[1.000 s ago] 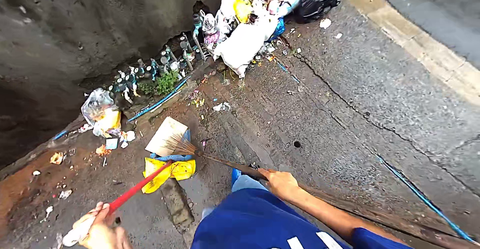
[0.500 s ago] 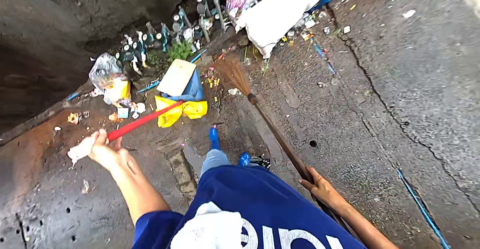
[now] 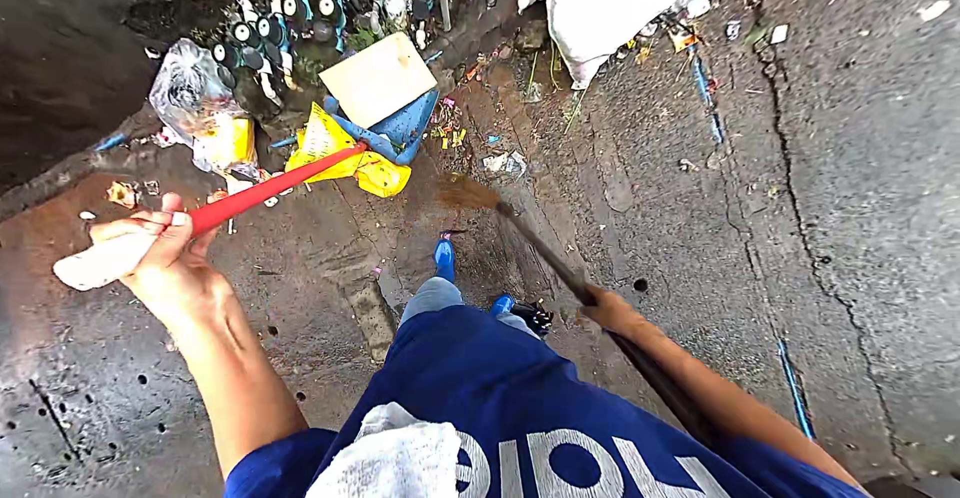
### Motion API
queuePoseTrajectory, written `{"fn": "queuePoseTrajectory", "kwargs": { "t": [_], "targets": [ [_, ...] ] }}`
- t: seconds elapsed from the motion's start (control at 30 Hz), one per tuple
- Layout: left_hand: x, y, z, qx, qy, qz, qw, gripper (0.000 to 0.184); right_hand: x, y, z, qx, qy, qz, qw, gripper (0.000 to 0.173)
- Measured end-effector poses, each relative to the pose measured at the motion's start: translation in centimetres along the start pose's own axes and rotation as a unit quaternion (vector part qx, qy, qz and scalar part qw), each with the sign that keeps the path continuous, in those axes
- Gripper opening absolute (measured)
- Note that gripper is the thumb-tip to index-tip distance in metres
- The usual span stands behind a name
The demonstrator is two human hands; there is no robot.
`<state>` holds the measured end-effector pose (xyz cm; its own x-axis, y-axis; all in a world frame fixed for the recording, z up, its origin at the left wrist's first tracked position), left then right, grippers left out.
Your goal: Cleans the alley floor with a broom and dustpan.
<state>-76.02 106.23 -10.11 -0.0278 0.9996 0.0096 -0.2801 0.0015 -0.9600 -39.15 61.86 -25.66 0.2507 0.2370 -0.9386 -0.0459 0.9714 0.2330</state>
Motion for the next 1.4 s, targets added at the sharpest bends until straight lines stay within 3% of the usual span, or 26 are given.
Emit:
{"fn": "queuePoseTrajectory", "kwargs": {
  "t": [0.07,0.17,0.27,0.37,0.43,0.5,0.6,0.67,0.8,0.93,1.03,1.13,1.27,1.33,1.4],
  "targets": [
    [1.4,0.8,0.5,-0.003,0.009,-0.005,1.000,0.026,-1.6,1.1,2.1,0.032,-0.064,-0.014,0.997,0.057],
    [3.1,2.3,0.8,-0.009,0.008,-0.002,1.000,0.028,-5.6,3.1,0.4,0.102,-0.101,-0.009,0.990,0.064],
    [3.7,3.8,0.8,-0.012,-0.003,0.021,1.000,0.028,-7.7,5.2,-2.9,0.133,-0.081,0.011,0.988,0.067],
    [3.8,4.9,0.3,0.000,-0.031,0.046,0.998,0.029,-4.2,7.3,-4.3,0.116,-0.013,0.039,0.992,0.060],
    [3.9,5.8,-0.6,0.015,-0.043,0.066,0.997,0.030,0.1,9.2,-2.1,0.073,-0.001,0.035,0.997,0.054],
    [3.7,6.7,-1.6,0.029,-0.033,0.079,0.996,0.030,2.8,9.5,1.9,0.078,-0.047,0.023,0.996,0.049],
    [3.3,9.1,-2.6,0.038,-0.012,0.075,0.996,0.031,1.6,8.6,5.9,0.148,-0.126,0.011,0.981,0.055],
    [3.9,10.7,-2.8,0.050,0.011,0.072,0.996,0.033,-1.6,9.0,5.4,0.191,-0.145,0.016,0.971,0.064],
    [4.8,13.4,-3.7,0.082,0.089,0.076,0.990,0.034,-3.3,12.2,1.5,0.242,-0.088,0.039,0.965,0.063],
    [4.3,15.6,-5.1,0.114,0.111,0.082,0.984,0.029,4.6,15.6,-0.6,0.221,0.030,0.078,0.972,0.048],
    [4.1,16.4,-4.6,0.119,0.093,0.082,0.985,0.031,9.6,14.5,1.3,0.208,0.000,0.051,0.977,0.043],
    [3.4,16.5,-3.8,0.134,0.084,0.102,0.982,0.029,7.1,12.2,3.1,0.254,-0.052,0.040,0.965,0.049],
    [3.0,17.4,-3.5,0.140,0.088,0.114,0.980,0.026,-1.1,12.1,-0.6,0.283,-0.027,0.065,0.956,0.062],
    [3.0,17.5,-3.7,0.140,0.085,0.114,0.980,0.026,-0.6,12.3,-1.9,0.277,0.013,0.079,0.958,0.061],
    [2.9,17.0,-4.1,0.151,0.088,0.122,0.977,0.025,2.9,13.1,-1.5,0.235,0.029,0.075,0.969,0.053]
  ]
}}
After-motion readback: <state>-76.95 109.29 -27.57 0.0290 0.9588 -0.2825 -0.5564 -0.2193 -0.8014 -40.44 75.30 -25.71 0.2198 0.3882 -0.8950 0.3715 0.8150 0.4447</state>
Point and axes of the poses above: each hand's wrist, its own x-axis towards the middle knuckle, its own z-axis out of the back of the hand, y = z × x, the point moved 2 cm from there along x, towards the middle knuckle, and after that the axes turned 15 degrees about x, right-handed, at the moved point
